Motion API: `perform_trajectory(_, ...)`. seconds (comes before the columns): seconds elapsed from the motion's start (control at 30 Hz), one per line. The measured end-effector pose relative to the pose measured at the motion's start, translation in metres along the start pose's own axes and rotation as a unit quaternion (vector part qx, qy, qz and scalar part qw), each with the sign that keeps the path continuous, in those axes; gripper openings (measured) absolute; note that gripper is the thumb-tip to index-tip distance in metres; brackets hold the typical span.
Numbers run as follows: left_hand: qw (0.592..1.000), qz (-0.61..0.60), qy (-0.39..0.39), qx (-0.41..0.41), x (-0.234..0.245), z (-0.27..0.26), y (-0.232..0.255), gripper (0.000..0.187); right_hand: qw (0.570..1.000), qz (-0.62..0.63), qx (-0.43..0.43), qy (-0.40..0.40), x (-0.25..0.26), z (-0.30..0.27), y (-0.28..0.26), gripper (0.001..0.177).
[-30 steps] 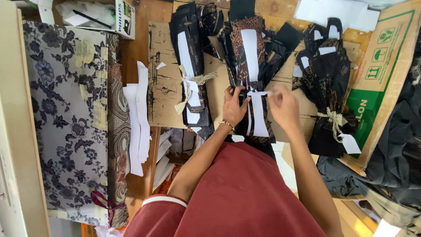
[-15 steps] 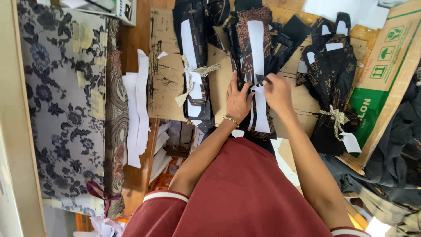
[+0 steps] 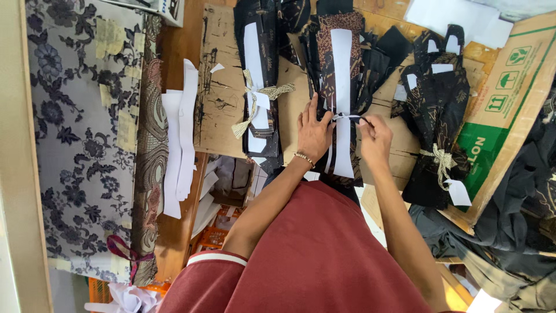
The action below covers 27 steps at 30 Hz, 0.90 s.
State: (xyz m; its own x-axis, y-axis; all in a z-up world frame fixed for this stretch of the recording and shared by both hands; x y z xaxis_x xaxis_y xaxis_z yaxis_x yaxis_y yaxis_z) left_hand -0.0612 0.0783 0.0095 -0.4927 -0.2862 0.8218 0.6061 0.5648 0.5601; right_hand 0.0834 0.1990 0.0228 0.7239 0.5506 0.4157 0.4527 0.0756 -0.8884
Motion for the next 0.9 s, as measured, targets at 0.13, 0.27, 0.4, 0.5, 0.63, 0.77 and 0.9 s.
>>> perform_trajectory(0.13,1.0,0.021,-0.003,-0.003,0.004,0.005,0.006,0.031,0.996,0.085,-0.039,0.013,-0.007,-0.015,0.024,0.014)
perform_trajectory(0.27,0.996,0.018,0.017,-0.086,0.005,0.003,0.029,0.04,0.999,0.008,-0.051,0.006,-0.008,-0.03,0.041,0.009)
perform_trajectory(0.4,0.991,-0.02,0.027,-0.129,0.002,-0.006,0.033,0.033,0.996,-0.051,-0.071,0.006,-0.003,-0.037,0.054,0.014)
perform_trajectory(0.5,0.986,-0.004,0.023,-0.167,0.001,-0.015,0.034,0.032,0.995,-0.046,-0.092,-0.003,0.0,-0.035,0.057,0.018)
perform_trajectory(0.63,0.983,-0.022,0.016,-0.181,0.001,-0.016,0.037,0.029,0.998,-0.055,0.001,-0.006,0.003,-0.028,0.027,0.013)
perform_trajectory(0.77,0.986,-0.049,0.034,-0.157,0.004,-0.007,0.04,0.017,0.995,-0.071,0.061,-0.021,-0.001,-0.026,0.004,0.015)
perform_trajectory(0.9,0.989,0.002,0.027,-0.146,0.0,0.002,0.042,0.019,0.997,-0.025,-0.07,-0.035,-0.006,-0.015,0.034,0.022)
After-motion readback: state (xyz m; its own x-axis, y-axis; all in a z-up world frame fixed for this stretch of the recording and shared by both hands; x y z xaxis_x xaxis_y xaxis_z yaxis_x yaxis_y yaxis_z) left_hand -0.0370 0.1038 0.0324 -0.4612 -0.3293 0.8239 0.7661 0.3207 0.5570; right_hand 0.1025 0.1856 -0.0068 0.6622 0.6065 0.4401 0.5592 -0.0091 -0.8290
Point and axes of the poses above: each hand's wrist, its own z-axis towards the middle knuckle, its own x-axis out of the back of the hand, y = z × x, the point moved 10 cm from there along z, towards the middle knuckle, and after that the axes turned 7 degrees about z, right-handed, at the moved point
